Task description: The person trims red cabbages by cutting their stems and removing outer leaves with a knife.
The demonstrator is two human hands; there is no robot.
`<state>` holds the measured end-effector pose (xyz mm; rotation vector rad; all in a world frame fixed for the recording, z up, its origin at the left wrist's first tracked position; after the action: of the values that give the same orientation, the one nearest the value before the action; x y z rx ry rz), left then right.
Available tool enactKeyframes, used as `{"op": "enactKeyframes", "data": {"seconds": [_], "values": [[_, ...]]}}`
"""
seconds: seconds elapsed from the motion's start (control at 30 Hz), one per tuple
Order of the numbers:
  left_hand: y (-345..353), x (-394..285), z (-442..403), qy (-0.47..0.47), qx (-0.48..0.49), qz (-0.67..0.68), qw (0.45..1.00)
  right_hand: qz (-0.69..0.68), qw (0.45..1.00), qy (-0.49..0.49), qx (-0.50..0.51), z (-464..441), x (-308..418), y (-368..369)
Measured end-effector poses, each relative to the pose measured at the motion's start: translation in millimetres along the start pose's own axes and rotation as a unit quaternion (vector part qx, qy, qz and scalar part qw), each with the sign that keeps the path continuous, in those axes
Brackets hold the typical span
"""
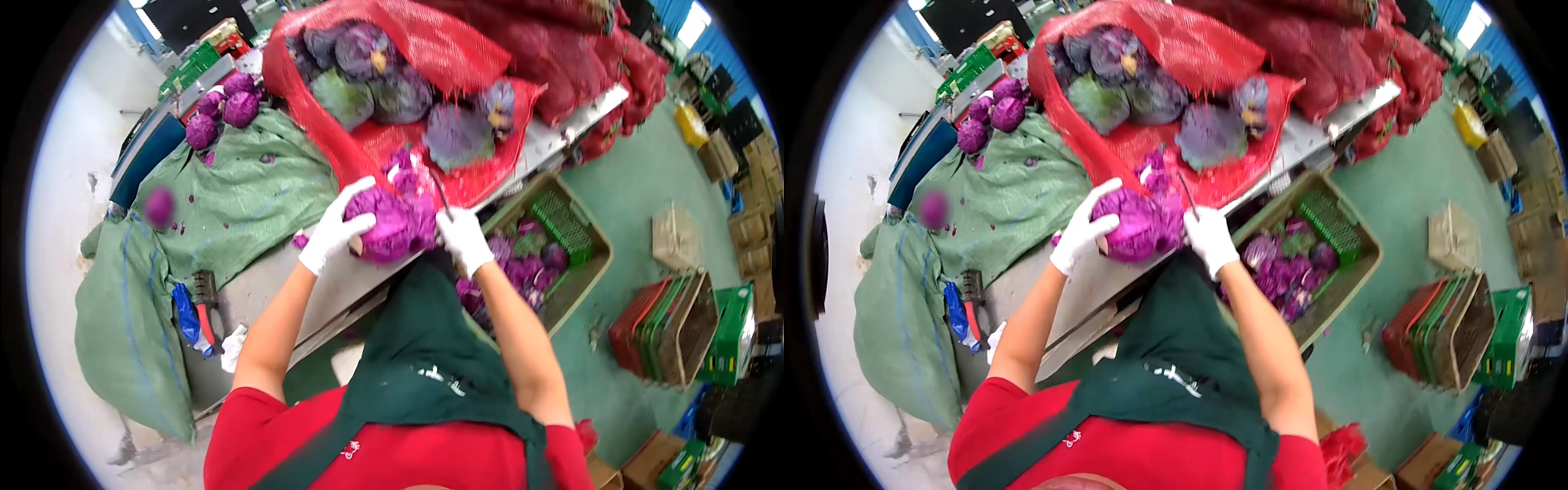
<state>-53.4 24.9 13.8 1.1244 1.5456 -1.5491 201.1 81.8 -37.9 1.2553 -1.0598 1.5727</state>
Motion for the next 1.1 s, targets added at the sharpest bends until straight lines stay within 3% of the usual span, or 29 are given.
{"op": "enactKeyframes", "data": {"seconds": [0.07,0.1,0.13,0.2,0.23,0.27,0.3,0.33,0.37,0.4,0.47,0.53,0.6,0.63,0.67,0.73,0.8,0.9,0.93,1.0,1.03,1.1], "values": [[-2,21,2,-0.007,-0.067,0.041,0.997,0.085,0.994,-0.047,-0.042,-8,-10,-4],[-2,16,7,-0.06,-0.104,0.133,0.984,-0.005,0.997,0.0,-0.077,-2,-15,-8],[1,33,9,-0.055,-0.138,0.239,0.96,-0.094,0.989,0.037,-0.112,-2,-10,-17],[-2,67,15,-0.097,-0.151,0.431,0.885,-0.004,0.991,-0.027,-0.131,6,-14,-51],[-7,63,23,-0.148,-0.12,0.468,0.863,-0.009,0.988,0.027,-0.15,23,8,-66],[-11,62,26,-0.147,-0.129,0.47,0.861,0.0,0.986,0.042,-0.164,23,-12,-87],[-10,62,31,-0.119,-0.11,0.526,0.835,0.159,0.975,0.025,-0.155,23,-29,-114],[-8,62,36,-0.09,-0.091,0.581,0.804,0.281,0.934,-0.091,-0.2,33,-43,-130],[-5,80,35,-0.026,-0.05,0.606,0.794,0.304,0.923,-0.077,-0.226,45,-35,-130],[-2,75,37,-0.026,-0.055,0.608,0.791,0.325,0.908,-0.062,-0.257,55,-19,-130],[9,53,33,0.001,-0.019,0.671,0.741,0.16,0.959,-0.083,-0.217,62,16,-103],[22,41,27,0.0,0.004,0.683,0.73,0.055,0.993,-0.052,-0.092,72,59,-60],[30,11,21,-0.144,-0.121,0.485,0.854,0.081,0.992,-0.096,-0.028,77,83,-22],[33,22,21,-0.09,-0.014,0.654,0.751,0.079,0.986,-0.14,-0.031,80,87,-6],[39,10,19,-0.092,-0.008,0.654,0.751,0.078,0.979,-0.184,-0.032,82,90,5],[50,-23,20,-0.221,-0.138,0.495,0.829,0.143,0.975,-0.169,-0.022,78,95,15],[55,-28,22,-0.221,-0.141,0.464,0.846,0.121,0.97,-0.203,-0.065,69,86,19],[57,-36,25,-0.252,-0.126,0.506,0.815,0.068,0.976,-0.196,-0.06,53,75,9],[59,-35,25,-0.252,-0.127,0.506,0.815,0.024,0.987,-0.154,-0.048,44,68,4],[62,-39,21,-0.204,-0.094,0.593,0.773,0.045,0.991,-0.111,-0.063,38,61,-8],[62,-50,23,-0.232,-0.086,0.628,0.738,0.009,0.994,-0.09,-0.066,35,60,-8],[59,-60,30,-0.245,-0.093,0.622,0.738,-0.048,0.993,-0.102,-0.015,42,64,-4]]}}
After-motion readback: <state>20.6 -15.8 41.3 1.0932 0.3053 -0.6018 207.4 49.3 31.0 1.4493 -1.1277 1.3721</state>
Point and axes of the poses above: each hand's wrist, its own z-axis away from the middle knuckle, its own y-axis out of the palm, x = y × z, the point moved 1 cm from there along -z, towards the middle knuckle, and after that the axes turned 14 degrees about -z, right-handed, at the moved point
